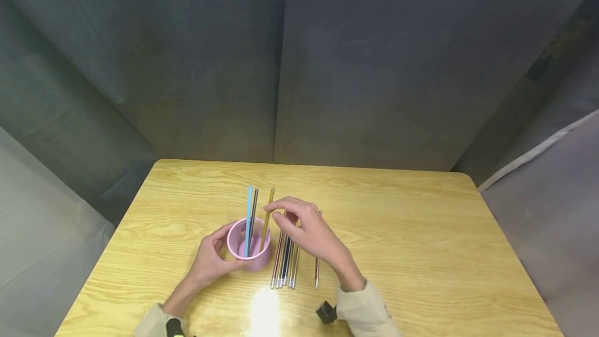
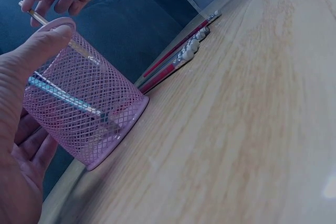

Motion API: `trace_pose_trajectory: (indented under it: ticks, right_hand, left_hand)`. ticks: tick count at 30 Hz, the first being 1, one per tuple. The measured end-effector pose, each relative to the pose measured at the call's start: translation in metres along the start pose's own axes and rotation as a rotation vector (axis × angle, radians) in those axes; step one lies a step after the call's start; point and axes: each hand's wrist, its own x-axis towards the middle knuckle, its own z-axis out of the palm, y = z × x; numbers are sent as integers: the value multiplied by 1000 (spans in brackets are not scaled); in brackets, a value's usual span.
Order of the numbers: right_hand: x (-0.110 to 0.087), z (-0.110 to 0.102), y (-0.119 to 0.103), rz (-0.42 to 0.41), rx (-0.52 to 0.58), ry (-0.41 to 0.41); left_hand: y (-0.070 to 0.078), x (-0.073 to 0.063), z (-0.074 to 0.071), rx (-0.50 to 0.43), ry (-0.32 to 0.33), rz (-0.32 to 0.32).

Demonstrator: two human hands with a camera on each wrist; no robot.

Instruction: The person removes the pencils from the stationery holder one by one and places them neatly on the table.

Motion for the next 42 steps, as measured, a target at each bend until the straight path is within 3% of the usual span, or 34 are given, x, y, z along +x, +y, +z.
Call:
trace_pose_trajectory:
  ticks: [17,33,42]
  right_hand:
    - [0,-7,0,18,17,96]
    - [-1,-21,4,-68,12,287]
    - [-5,-24,10,-53,55,324]
  left_hand:
    - [-1,2,1,-3,1,17]
    - [1,2,2,-7,0,17]
    - [2,1,1,-9,13,11]
